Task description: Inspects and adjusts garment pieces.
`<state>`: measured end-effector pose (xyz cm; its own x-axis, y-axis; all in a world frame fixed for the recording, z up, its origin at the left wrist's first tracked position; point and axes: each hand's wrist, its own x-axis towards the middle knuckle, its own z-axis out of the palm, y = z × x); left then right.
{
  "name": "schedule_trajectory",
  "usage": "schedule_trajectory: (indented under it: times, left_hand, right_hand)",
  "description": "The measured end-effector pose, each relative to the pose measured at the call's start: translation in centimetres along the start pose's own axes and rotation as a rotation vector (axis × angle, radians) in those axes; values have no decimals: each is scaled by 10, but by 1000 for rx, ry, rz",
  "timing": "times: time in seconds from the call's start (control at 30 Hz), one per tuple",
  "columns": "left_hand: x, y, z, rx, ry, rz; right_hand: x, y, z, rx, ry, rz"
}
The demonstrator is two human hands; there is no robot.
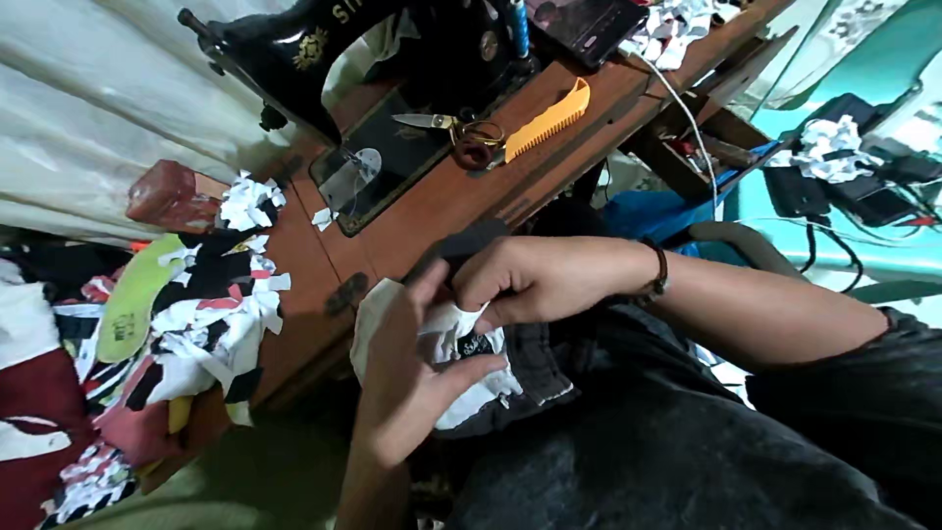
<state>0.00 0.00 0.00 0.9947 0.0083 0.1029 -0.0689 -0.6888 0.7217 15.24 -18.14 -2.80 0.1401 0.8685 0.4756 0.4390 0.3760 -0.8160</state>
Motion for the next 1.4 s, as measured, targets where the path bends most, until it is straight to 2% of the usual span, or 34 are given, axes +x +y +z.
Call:
schedule_trajectory:
  times: [0.07,0.2,0.27,0.33,0.4,0.53,0.63,0.8,0.9,1.03,1.1,1.23,1.3,1.4]
  left_hand:
    - [-5,-6,17,-88,92,-68]
    - [-14,-9,34,-473,196,-118]
    - [-15,-11,38,-552,193,-121]
    - [-16,-13,43,-603,171,-105]
    - [-15,-14,48,-655,139,-101]
    - [-18,-13,57,-743,86,-112]
    - [-23,-18,64,-772,59,-92]
    - [-30,-24,66,-777,53,-73]
    - [-33,-25,67,-737,41,-35]
    - [-32,-26,66,-645,8,58]
    - [-32,-23,64,-562,101,78]
    - [-35,-17,58,7,480,180]
    - [-35,-9,57,86,511,206]
    - [-29,-7,63,141,433,54]
  right_hand:
    - [-5,-5,5,-134,144,28]
    - [-30,-16,10,-311,552,199]
    - [-50,-13,16,-275,568,324]
    - [-69,-6,30,-108,444,484]
    - [-77,2,47,196,419,598]
    - [-79,10,69,844,624,737]
    - [-79,12,79,1143,688,774]
    - [-79,8,82,1273,689,668]
    - [-84,10,80,1210,670,498]
    - [-89,15,78,1111,641,380]
    - [-90,15,78,1080,615,344]
    - [-83,11,74,989,516,309]
    - [-75,11,74,912,434,281]
    - [-63,10,75,787,319,248]
